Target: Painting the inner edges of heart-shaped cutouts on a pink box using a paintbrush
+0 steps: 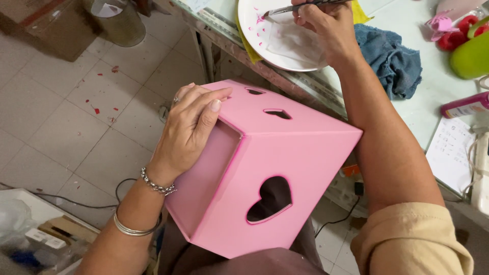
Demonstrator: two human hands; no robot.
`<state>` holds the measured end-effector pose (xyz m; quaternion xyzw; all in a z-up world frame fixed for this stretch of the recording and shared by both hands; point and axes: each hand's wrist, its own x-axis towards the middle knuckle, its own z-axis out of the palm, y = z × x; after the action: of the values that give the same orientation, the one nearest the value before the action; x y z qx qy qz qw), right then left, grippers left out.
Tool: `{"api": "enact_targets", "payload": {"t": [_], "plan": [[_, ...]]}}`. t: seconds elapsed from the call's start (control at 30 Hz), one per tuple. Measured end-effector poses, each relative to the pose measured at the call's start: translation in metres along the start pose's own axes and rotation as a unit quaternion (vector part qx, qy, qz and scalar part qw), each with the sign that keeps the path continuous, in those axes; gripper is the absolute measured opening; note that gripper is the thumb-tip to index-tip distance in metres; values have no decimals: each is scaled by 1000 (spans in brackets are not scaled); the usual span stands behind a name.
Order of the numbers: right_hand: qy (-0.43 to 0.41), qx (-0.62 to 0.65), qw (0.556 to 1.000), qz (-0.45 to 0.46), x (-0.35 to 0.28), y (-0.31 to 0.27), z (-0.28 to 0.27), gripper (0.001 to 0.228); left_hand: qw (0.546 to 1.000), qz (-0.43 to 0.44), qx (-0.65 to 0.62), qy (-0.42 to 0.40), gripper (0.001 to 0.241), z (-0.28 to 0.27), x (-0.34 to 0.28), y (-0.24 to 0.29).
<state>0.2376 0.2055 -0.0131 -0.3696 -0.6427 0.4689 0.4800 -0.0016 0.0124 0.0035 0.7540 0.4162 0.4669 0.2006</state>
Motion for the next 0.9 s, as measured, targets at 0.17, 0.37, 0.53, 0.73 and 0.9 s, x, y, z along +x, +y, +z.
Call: {"api": "enact_targets", "payload": {"t": [0.17, 0.37, 0.53, 0.73, 0.9], "plan": [[21, 7, 999, 38, 0, -1, 1, 15, 1000, -1, -1, 1, 37, -1, -1, 1], [46, 9, 996, 69, -1, -7, 3, 15, 1000, -3, 0, 2, 37, -2, -2, 3], [94, 33, 993, 60, -8, -18, -3, 16, 1000, 9, 15, 8, 37, -4, -3, 2], [136, 57, 986, -82, -61, -63, -18, 9, 1000, -14, 15, 6, 40, -5, -5, 2], [146, -21, 947, -284, -156, -94, 13, 10, 1000, 1, 14, 1, 43, -5, -3, 1]]}}
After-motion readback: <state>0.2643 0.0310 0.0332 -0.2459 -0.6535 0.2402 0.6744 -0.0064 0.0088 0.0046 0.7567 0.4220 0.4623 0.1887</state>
